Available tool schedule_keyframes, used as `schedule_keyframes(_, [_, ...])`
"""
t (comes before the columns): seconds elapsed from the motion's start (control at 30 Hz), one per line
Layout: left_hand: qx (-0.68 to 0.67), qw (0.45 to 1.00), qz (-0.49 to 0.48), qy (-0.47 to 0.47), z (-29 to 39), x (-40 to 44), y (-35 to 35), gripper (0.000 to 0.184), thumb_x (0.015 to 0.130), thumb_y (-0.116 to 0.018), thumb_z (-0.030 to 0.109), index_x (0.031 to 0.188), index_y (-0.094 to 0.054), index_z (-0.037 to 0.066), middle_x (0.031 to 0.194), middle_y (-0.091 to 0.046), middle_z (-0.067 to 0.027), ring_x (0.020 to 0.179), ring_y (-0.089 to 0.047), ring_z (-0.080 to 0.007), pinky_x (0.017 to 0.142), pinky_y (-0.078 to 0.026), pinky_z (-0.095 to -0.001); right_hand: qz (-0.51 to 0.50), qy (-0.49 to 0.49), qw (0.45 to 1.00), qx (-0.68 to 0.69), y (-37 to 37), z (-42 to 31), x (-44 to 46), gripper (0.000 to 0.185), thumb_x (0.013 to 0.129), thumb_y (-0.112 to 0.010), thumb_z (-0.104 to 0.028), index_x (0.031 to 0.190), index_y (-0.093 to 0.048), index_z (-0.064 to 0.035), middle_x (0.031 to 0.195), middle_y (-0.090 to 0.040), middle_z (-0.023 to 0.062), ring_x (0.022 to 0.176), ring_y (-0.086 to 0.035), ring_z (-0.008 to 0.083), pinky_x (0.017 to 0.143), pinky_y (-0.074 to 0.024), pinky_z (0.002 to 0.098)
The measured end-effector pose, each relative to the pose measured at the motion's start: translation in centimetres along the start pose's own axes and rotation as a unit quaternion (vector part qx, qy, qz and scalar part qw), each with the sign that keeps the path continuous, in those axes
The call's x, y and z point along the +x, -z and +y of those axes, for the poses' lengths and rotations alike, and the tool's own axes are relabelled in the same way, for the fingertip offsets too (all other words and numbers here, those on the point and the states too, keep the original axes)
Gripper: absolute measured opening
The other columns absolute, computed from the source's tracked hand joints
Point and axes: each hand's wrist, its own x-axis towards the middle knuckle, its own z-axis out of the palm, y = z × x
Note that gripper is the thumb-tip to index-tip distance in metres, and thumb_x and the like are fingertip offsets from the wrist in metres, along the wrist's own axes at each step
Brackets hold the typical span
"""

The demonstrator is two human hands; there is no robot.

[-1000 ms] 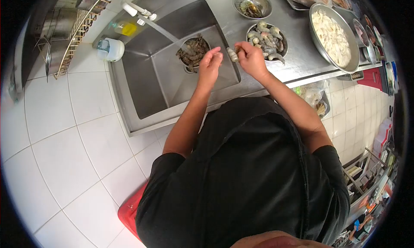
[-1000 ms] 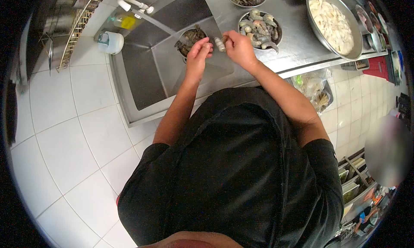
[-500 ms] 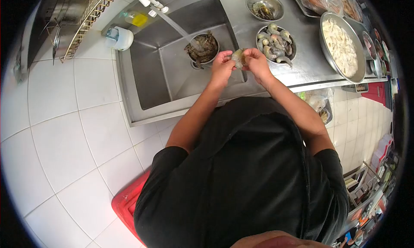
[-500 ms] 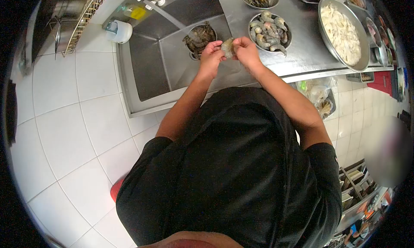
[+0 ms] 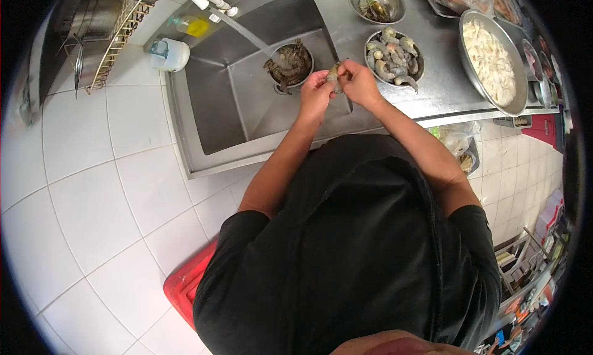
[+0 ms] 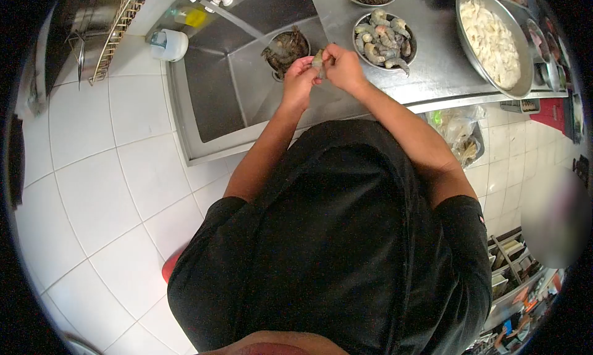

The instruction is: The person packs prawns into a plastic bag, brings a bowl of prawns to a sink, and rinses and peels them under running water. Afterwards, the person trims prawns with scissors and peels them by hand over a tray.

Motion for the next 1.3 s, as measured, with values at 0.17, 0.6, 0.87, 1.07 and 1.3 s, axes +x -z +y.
schedule_keyframes(0.17, [0.037,0.999,0.018,0.004,1.2,-0.2,1.3,0.036,0.082,-0.058,0.003,0.118,-0.056,0.003,0.096,-0.06,-0.0032,0.08,-0.058,-0.0129,0.065,-0.047,-0.0265,0.012,-0.007,0.999,-0.031,3.3,-0.9,1.1,0.008,0.082,-0.059,-0.003,0.089,-0.063,-0.0043,0.079,-0.066,0.0155,0.066,-0.065,0.0289,0.061,-0.05,0.036])
schedule_keyframes(0.6, [0.081,0.991,-0.107,-0.003,4.3,-0.2,1.1,0.04,0.078,-0.049,0.007,0.117,-0.056,0.007,0.093,-0.056,-0.0018,0.082,-0.053,-0.011,0.068,-0.043,-0.0261,-0.211,0.221,0.93,-0.203,5.1,-5.0,2.8,0.016,0.076,-0.063,-0.016,0.086,-0.067,-0.0047,0.084,-0.064,0.0144,0.079,-0.063,0.0365,0.071,-0.0517,0.0462])
schedule_keyframes(0.87, [0.155,0.977,-0.146,-0.005,4.7,-0.5,0.3,0.048,0.077,-0.046,0.003,0.125,-0.049,0.008,0.089,-0.056,-0.0013,0.077,-0.052,-0.0101,0.068,-0.042,-0.0235,-0.221,0.225,0.929,-0.195,5.6,-4.6,2.5,0.012,0.071,-0.059,-0.014,0.075,-0.063,-0.0032,0.073,-0.062,0.0172,0.071,-0.062,0.0391,0.066,-0.0497,0.0481])
schedule_keyframes(1.07, [0.125,0.973,-0.191,-0.042,4.7,-0.7,-0.2,0.049,0.078,-0.043,-0.002,0.126,-0.047,0.006,0.085,-0.055,-0.0006,0.076,-0.052,-0.0089,0.068,-0.041,-0.0221,-0.238,0.176,0.947,-0.13,5.9,-2.6,2.2,0.011,0.071,-0.058,-0.014,0.074,-0.063,-0.0042,0.073,-0.063,0.0182,0.068,-0.061,0.0379,0.062,-0.0488,0.0454])
schedule_keyframes(1.3, [0.114,0.975,-0.177,-0.077,7.2,-0.6,-1.9,0.043,0.081,-0.045,-0.001,0.124,-0.047,0.005,0.076,-0.053,0.0017,0.068,-0.049,-0.006,0.06,-0.04,-0.0223,-0.153,0.139,0.978,-0.031,8.3,-4.9,0.5,0.019,0.073,-0.06,-0.016,0.084,-0.069,-0.0032,0.077,-0.065,0.017,0.069,-0.062,0.0367,0.063,-0.0502,0.0416])
